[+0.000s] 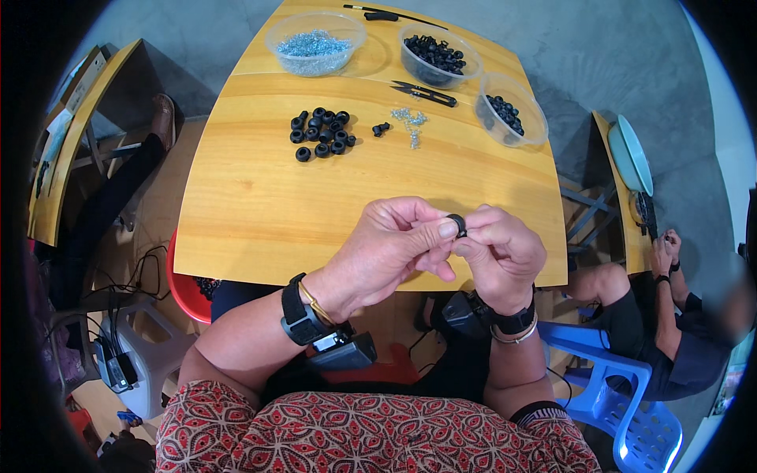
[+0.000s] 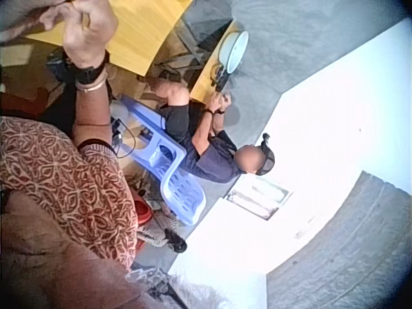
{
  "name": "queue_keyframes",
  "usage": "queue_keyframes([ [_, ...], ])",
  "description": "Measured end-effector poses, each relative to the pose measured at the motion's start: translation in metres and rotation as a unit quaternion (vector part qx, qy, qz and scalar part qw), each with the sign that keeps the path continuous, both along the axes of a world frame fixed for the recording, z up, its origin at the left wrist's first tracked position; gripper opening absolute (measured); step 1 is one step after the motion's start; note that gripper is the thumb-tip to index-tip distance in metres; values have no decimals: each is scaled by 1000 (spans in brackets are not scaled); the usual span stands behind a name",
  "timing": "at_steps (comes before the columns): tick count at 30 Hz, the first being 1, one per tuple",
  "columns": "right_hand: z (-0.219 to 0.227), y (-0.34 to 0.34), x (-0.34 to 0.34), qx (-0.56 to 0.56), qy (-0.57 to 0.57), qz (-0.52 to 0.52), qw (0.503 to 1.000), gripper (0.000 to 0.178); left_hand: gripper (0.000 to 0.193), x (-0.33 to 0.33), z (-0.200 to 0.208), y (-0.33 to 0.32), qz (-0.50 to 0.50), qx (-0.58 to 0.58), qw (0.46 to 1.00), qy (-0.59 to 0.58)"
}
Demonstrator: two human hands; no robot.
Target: The person is manually assembling small black plastic components by inserting metal pins into them.
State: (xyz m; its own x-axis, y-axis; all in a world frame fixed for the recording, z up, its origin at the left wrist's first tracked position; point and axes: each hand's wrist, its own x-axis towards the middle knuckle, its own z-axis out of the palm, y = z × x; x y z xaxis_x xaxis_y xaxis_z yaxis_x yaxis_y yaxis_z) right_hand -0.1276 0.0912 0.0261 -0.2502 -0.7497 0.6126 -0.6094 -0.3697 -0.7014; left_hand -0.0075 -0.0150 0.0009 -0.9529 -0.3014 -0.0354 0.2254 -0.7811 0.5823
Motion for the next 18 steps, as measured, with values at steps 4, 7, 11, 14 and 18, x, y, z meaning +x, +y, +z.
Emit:
queue_keyframes([
  [4,3,1,3,24,37,-26,999,19,9,-1,1,1,12,-18,1000,2],
  [7,6,3,4,38,56,-46,997,18,9,-1,2,1,15,-31,999,-16],
  [11,11,3,5,75,83,-48,993,16,10,0,1,1,14,-29,999,-15],
  [14,12,2,4,67,91,-36,993,15,10,-1,2,-1,6,-35,999,-14],
  [18,11,-1,5,69,94,-43,992,14,12,0,3,-2,-4,-25,999,-32],
])
